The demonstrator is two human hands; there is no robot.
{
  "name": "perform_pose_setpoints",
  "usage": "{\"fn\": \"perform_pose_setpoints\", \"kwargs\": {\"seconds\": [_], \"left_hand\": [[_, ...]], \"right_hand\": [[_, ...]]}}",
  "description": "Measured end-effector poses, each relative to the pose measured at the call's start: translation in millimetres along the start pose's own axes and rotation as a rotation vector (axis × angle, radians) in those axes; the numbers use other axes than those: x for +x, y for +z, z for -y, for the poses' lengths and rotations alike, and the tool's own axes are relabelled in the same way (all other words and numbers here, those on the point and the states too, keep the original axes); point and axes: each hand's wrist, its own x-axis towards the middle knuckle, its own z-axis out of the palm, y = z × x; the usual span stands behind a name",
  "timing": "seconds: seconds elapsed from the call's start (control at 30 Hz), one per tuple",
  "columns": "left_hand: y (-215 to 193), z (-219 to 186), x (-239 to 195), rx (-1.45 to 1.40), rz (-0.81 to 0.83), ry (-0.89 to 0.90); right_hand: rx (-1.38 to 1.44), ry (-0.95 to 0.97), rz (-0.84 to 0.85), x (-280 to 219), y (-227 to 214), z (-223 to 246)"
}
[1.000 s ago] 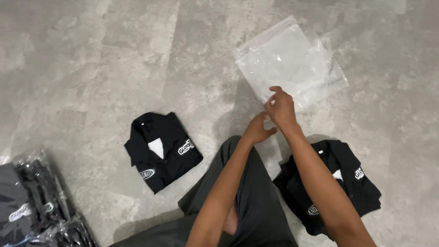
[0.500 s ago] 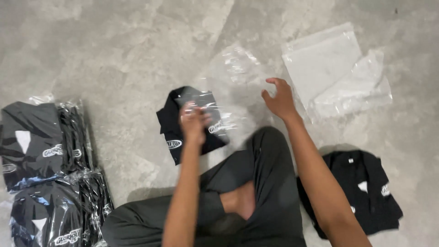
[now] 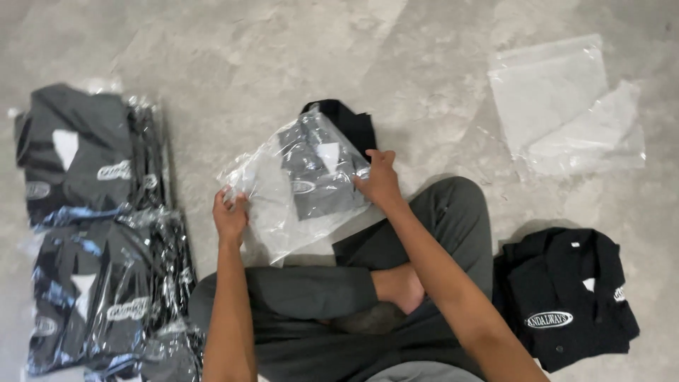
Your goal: Packaging folded black shirts into clear plastic bags and sealing them.
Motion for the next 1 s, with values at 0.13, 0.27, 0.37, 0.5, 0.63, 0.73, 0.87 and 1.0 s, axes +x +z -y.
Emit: {"fn": "perform_pose_setpoints", "kwargs": {"seconds": [0.13, 0.27, 0.37, 0.5, 0.63, 0.73, 0.87, 1.0], "left_hand": [[8, 33, 6, -0.122, -0.179, 0.162], [39, -29, -45, 0.23, -0.559, 0.57], [67, -51, -93, 0.174, -0.346, 0.717], [94, -52, -125, 0.501, 0.141, 0.736], [90, -30, -114, 0.684, 0.345, 0.555], [85, -36, -115, 0.674, 0.42, 0.495], [84, -42, -124, 0.741, 0.489, 0.54], [88, -37, -124, 0.897, 0.48, 0.575]], "right_hand": [[-0.006, -0.151, 0.037, -8, 31, -4], [0.116, -0.137, -0.048, 9, 64, -29], [0.214, -0.094, -0.047, 9, 81, -39], [0.305, -0.087, -0.06, 18, 84, -54], [0.438, 0.009, -0.071, 10, 69, -54], [0.636, 0.109, 0.024, -12, 47, -27], [0.717, 0.216, 0.273, -28, 30, 2], [0.825, 0.258, 0.355, -33, 30, 14]]}}
